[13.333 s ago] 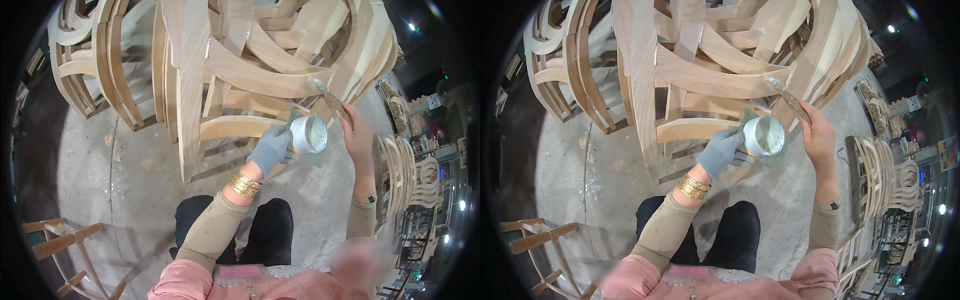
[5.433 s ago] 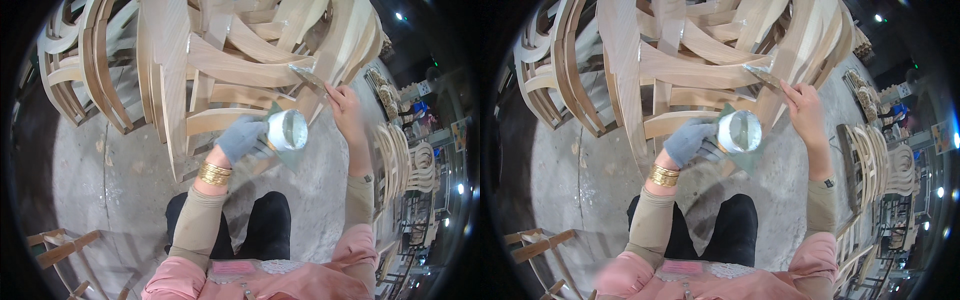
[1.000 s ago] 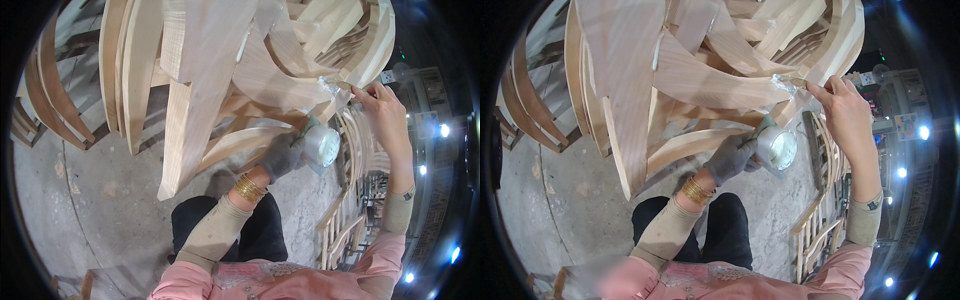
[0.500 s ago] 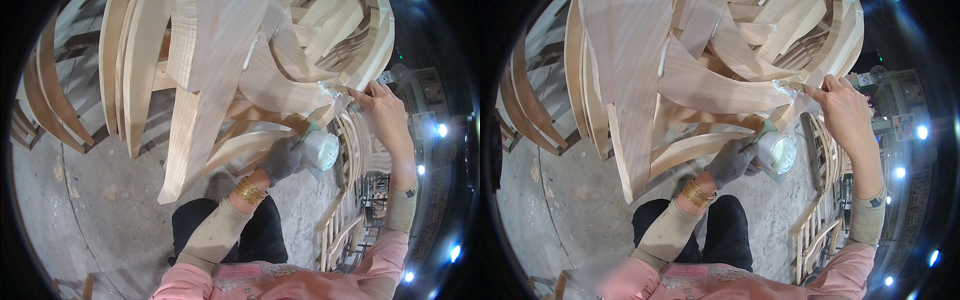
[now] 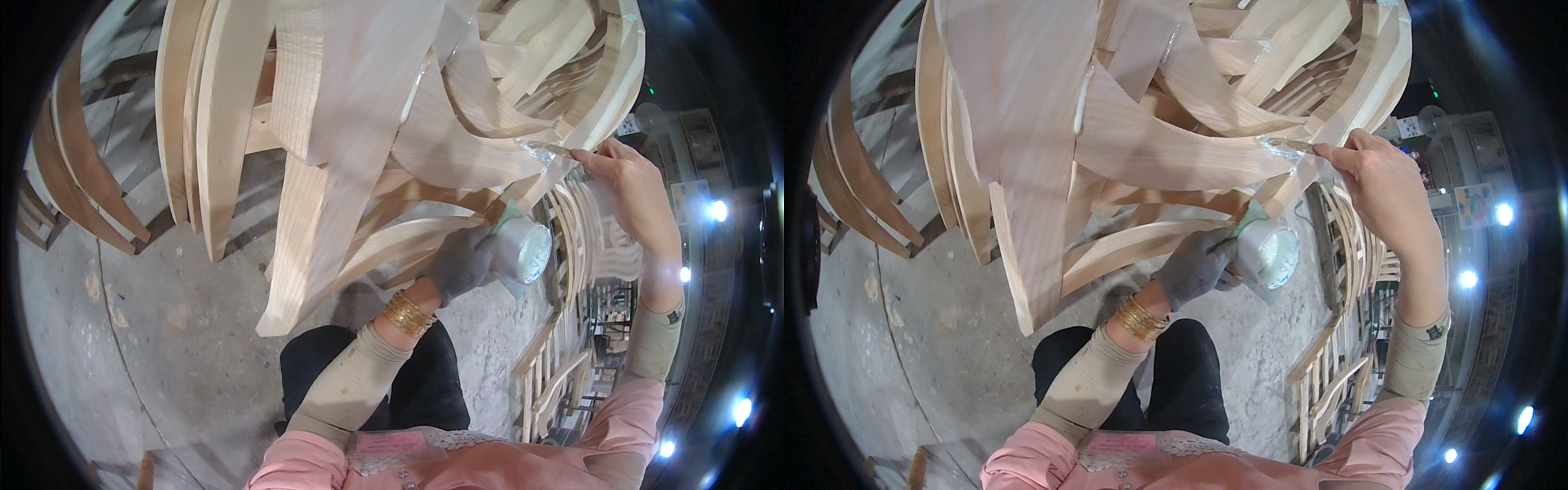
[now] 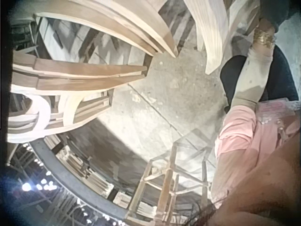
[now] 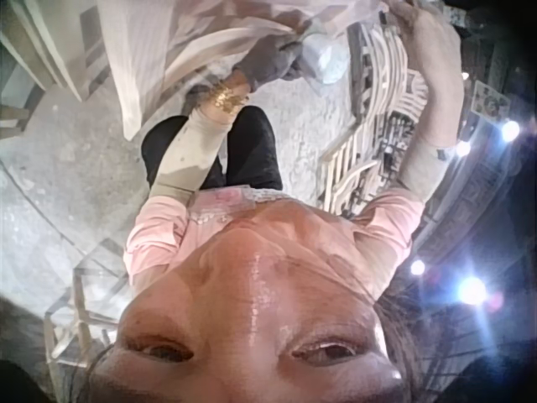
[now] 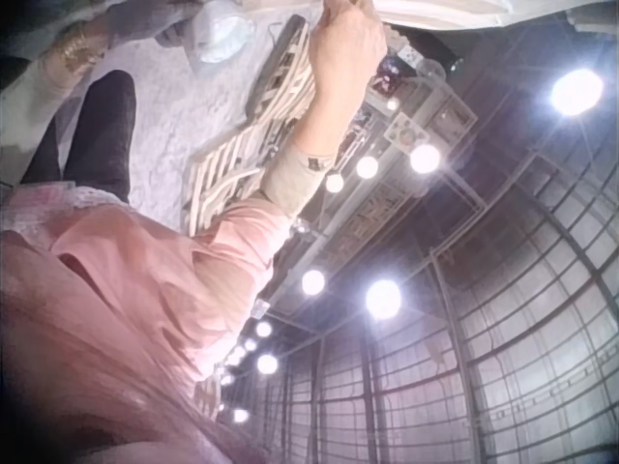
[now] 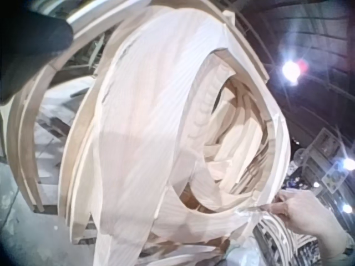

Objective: The person paints the frame of a wooden chair with a white substance using a brush. They hold a small container in one hand and apply the paint to various parts of the chair frame, including the legs and backrest, while sitting on the floor.

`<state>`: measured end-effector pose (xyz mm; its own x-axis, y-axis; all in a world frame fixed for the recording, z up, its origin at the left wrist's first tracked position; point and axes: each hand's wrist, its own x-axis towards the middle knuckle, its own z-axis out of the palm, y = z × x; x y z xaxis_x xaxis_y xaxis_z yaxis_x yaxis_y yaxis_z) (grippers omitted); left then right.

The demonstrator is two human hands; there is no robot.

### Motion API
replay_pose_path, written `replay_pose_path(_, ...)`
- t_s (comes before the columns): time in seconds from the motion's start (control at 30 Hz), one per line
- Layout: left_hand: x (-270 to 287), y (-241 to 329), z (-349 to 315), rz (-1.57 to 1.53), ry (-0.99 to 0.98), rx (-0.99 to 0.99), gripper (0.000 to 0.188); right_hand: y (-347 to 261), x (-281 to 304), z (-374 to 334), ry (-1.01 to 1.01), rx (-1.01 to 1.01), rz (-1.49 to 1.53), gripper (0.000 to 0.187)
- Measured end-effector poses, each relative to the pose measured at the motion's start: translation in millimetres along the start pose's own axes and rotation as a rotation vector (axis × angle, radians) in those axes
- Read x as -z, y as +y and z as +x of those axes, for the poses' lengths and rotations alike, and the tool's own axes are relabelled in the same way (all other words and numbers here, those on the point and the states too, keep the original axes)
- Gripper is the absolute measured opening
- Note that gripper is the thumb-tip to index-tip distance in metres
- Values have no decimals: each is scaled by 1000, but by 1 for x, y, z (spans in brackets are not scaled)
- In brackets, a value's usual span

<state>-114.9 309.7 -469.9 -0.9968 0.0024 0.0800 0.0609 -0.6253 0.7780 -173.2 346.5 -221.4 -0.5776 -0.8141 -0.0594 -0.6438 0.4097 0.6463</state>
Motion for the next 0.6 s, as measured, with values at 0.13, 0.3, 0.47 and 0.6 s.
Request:
replay_pose_path(0.13, 4, -6, 1, 1, -6, -6, 27, -2, 19, -2, -104, -73, 90, 27)
replay_pose_path(0.3, -3, -7, 3, 2, -15, 8, 25, 6, 1, 4, -15, 4, 72, 25)
replay_pose_path(0.47, 2, -9, 3, 10, -59, 2, 24, 2, 14, 1, -95, -79, 96, 24)
replay_pose_path(0.6, 0, -5, 2, 68, -34, -21, 24, 2, 4, -5, 2, -46, 117, 25)
